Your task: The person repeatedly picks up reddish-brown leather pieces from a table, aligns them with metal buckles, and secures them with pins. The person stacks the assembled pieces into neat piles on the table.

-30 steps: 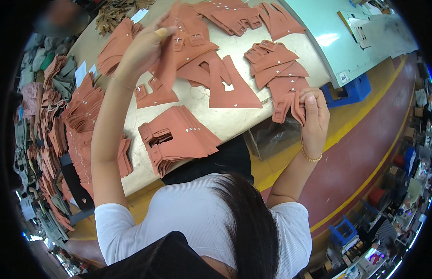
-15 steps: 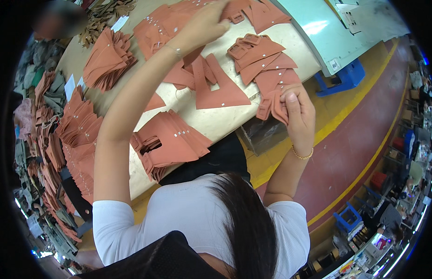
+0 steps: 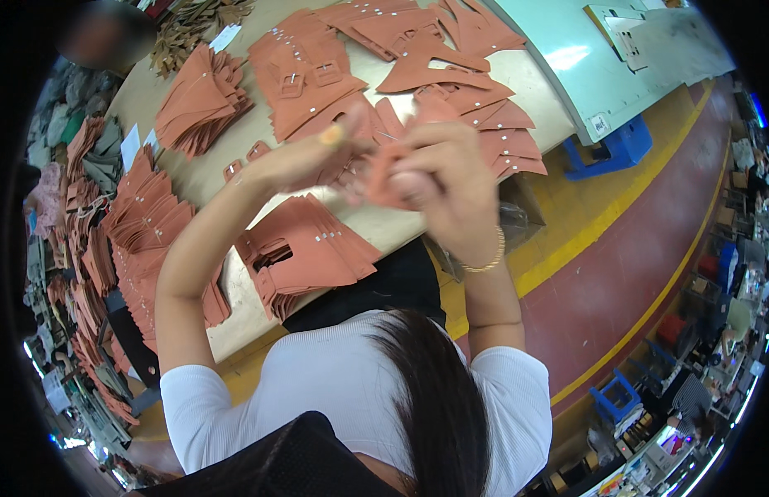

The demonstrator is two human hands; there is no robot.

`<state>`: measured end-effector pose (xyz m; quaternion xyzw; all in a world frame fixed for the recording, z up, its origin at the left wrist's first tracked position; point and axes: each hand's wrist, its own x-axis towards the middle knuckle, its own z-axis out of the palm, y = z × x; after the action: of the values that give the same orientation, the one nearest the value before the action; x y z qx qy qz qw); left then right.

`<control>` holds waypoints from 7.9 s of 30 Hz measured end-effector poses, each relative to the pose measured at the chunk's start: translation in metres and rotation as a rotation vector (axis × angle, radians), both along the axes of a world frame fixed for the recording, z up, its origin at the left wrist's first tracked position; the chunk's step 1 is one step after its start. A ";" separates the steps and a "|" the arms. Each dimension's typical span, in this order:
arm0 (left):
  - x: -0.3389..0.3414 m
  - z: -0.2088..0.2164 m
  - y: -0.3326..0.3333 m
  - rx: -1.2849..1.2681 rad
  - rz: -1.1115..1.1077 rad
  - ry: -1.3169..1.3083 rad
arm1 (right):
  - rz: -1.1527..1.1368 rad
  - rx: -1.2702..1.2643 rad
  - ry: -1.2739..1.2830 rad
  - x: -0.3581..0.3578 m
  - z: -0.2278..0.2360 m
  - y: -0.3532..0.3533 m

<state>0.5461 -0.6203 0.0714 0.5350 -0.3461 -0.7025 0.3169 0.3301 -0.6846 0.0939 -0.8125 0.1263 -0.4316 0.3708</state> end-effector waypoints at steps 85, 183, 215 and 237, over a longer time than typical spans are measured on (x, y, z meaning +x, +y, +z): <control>0.015 0.083 0.240 -0.272 0.362 -0.519 | 1.176 0.632 0.491 0.122 0.023 0.101; 0.070 0.153 0.196 -0.950 0.306 -1.082 | 0.680 -0.213 0.191 0.190 0.078 0.057; 0.093 0.142 0.261 -0.802 0.715 -0.498 | 1.499 0.187 0.180 0.212 0.160 0.067; 0.060 0.138 0.225 -0.850 0.548 -0.455 | 1.328 0.585 0.412 0.203 0.106 0.082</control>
<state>0.6061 -0.3949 0.2093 0.5688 -0.5070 -0.2596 0.5933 0.5330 -0.6025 0.1999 -0.6506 -0.2140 0.0944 0.7225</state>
